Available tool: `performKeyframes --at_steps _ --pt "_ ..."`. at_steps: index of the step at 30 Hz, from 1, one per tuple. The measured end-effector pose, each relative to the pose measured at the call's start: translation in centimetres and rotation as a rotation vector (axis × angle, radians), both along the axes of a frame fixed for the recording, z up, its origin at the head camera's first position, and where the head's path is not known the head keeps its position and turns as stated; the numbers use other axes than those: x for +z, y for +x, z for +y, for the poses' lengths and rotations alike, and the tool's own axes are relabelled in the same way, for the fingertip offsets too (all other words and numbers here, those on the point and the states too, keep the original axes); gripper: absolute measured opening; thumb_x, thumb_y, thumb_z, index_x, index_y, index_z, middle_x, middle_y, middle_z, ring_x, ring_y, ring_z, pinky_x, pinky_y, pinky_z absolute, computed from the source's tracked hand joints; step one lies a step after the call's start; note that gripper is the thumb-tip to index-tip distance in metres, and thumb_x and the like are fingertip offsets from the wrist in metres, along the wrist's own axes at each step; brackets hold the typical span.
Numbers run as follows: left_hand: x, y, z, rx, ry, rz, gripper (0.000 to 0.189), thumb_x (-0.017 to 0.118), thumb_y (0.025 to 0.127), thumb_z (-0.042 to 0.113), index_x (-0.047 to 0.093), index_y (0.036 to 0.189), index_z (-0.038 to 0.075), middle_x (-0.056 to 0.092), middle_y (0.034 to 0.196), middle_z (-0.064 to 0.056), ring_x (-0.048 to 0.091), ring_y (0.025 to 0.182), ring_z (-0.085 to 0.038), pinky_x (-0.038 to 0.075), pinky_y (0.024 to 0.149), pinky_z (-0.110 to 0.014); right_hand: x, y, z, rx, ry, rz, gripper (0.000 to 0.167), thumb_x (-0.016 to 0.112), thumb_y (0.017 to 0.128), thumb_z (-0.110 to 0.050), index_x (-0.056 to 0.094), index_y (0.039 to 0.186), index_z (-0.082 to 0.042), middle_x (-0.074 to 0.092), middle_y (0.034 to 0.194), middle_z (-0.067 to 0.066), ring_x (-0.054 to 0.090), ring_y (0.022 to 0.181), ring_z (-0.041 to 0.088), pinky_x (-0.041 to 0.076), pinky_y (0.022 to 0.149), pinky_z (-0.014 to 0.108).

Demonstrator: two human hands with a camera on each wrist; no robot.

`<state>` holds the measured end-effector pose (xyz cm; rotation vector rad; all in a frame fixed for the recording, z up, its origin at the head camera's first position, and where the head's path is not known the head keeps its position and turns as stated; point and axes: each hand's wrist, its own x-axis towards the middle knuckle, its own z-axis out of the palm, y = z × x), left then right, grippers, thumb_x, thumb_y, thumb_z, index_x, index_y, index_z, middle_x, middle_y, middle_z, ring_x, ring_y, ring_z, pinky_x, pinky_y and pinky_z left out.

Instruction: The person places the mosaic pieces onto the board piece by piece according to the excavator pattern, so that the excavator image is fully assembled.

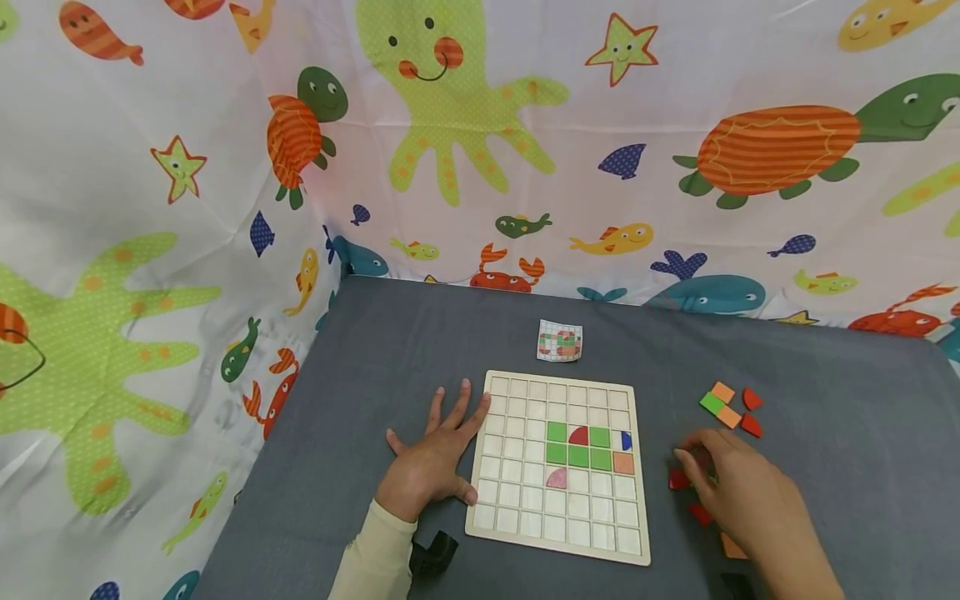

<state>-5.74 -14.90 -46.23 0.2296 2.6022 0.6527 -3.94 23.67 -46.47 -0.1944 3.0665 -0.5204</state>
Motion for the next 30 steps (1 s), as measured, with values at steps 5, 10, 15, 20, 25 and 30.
performKeyframes --at_steps 5,10,15,20,25,30 --pt "0.0 -0.1 0.0 -0.005 -0.011 0.002 0.136 0.103 0.063 0.021 0.022 0.171 0.029 0.003 0.179 0.000 -0.005 0.164 -0.038 -0.002 0.096 -0.098 0.0 0.2 2.1 -0.070 -0.006 -0.066 0.021 0.080 0.096 -0.026 0.072 0.108 -0.009 0.066 0.091 0.003 0.058 0.069 0.016 0.048 0.053 0.035" --pt "0.2 0.0 0.1 -0.005 -0.010 -0.003 0.136 0.103 0.062 0.021 0.022 0.171 0.029 0.003 0.179 0.000 -0.004 0.164 -0.038 -0.001 0.095 -0.099 -0.2 0.5 3.5 -0.119 -0.009 -0.086 0.023 0.078 0.098 -0.028 0.073 0.108 -0.007 0.067 0.096 0.008 0.064 0.075 0.020 0.052 0.055 0.042" --pt "0.2 0.1 0.1 -0.004 -0.014 -0.005 0.137 0.103 0.061 0.022 0.022 0.171 0.030 0.003 0.179 0.000 -0.004 0.164 -0.038 -0.002 0.096 -0.099 -0.4 0.4 4.3 -0.161 0.020 -0.116 0.032 0.077 0.098 -0.030 0.073 0.109 0.000 0.066 0.093 0.013 0.060 0.070 0.022 0.051 0.053 0.045" --pt "0.2 0.1 0.1 0.000 -0.016 -0.001 0.137 0.104 0.061 0.022 0.022 0.171 0.030 0.003 0.179 0.000 -0.003 0.164 -0.038 -0.002 0.096 -0.099 -0.5 0.2 4.7 -0.189 0.038 -0.160 0.040 0.075 0.099 -0.034 0.071 0.112 0.004 0.062 0.087 0.011 0.057 0.067 0.022 0.049 0.053 0.044" --pt "0.1 0.0 0.1 0.007 -0.005 -0.005 0.137 0.104 0.061 0.021 0.023 0.171 0.030 0.003 0.179 0.001 -0.004 0.164 -0.038 -0.003 0.096 -0.098 -0.5 0.2 5.0 -0.197 0.027 -0.194 0.044 0.073 0.101 -0.039 0.071 0.113 0.004 0.061 0.087 0.010 0.058 0.068 0.022 0.049 0.052 0.044" --pt "0.0 0.0 0.1 -0.002 -0.001 -0.005 0.137 0.103 0.063 0.020 0.021 0.171 0.031 0.002 0.179 0.000 -0.005 0.164 -0.038 -0.003 0.096 -0.098 -0.5 0.2 5.0 -0.200 0.026 -0.208 0.043 0.074 0.100 -0.037 0.072 0.114 0.004 0.062 0.088 0.011 0.059 0.067 0.021 0.050 0.052 0.043"
